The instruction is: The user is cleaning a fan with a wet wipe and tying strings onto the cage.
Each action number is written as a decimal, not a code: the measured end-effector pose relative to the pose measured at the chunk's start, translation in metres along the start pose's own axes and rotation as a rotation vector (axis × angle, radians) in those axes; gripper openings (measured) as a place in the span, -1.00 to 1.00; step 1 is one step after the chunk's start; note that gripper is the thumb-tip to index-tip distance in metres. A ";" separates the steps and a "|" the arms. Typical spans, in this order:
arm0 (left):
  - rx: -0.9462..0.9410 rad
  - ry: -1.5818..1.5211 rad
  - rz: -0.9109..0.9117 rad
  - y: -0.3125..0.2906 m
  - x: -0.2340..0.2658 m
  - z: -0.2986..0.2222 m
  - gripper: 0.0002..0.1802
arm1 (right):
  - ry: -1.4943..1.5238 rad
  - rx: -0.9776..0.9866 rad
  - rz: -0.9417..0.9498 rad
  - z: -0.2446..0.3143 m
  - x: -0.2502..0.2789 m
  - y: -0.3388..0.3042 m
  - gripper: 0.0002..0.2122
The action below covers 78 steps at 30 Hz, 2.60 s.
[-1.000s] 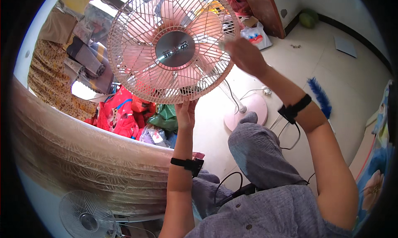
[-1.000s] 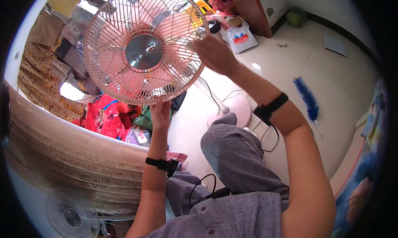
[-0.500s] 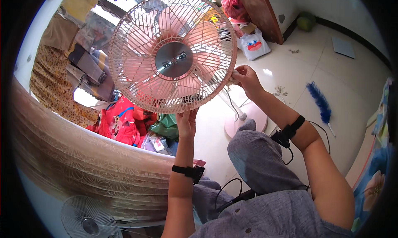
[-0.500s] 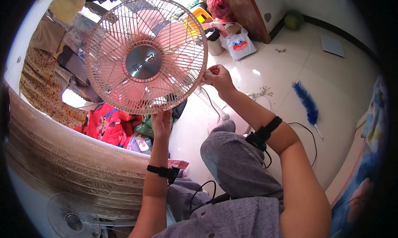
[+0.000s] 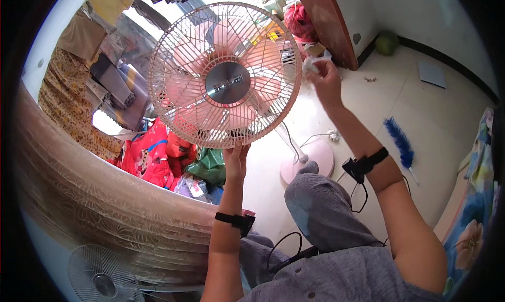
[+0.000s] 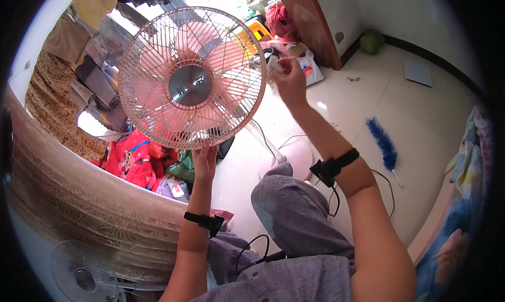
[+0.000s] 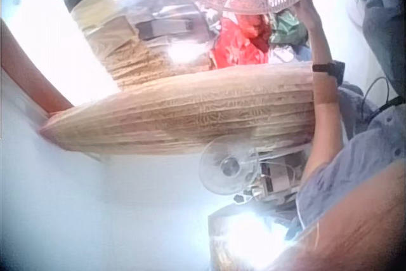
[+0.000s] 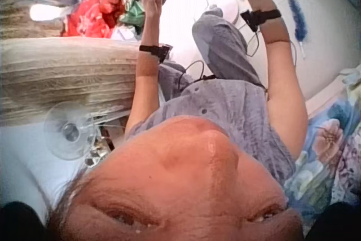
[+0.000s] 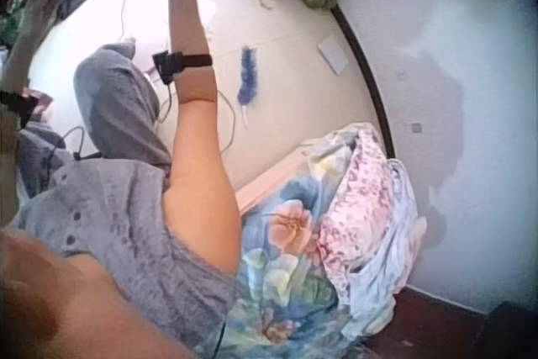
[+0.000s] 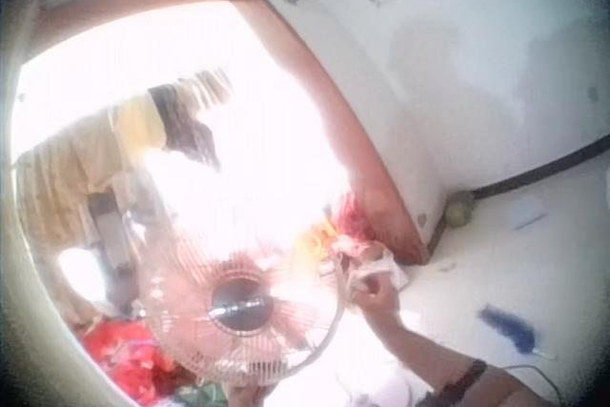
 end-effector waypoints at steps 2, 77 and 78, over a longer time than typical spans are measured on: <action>-0.019 0.001 -0.005 0.000 0.011 -0.006 -0.55 | -0.037 0.085 -0.034 0.026 -0.014 -0.027 -0.75; 0.022 0.124 0.029 0.002 0.003 -0.001 -0.57 | -0.354 0.964 0.039 0.142 -0.063 -0.007 -0.80; 0.021 0.130 0.033 0.000 0.005 -0.002 -0.58 | -0.349 0.963 0.045 0.144 -0.068 -0.013 -0.80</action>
Point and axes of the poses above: each hand's wrist, its own y-axis towards the middle knuckle, its own x-axis out of the back of the hand, z = x × y, the point moved 7 cm from there along y, towards the middle knuckle, and after that the axes turned 15 degrees about -z, right-handed, at the moved point
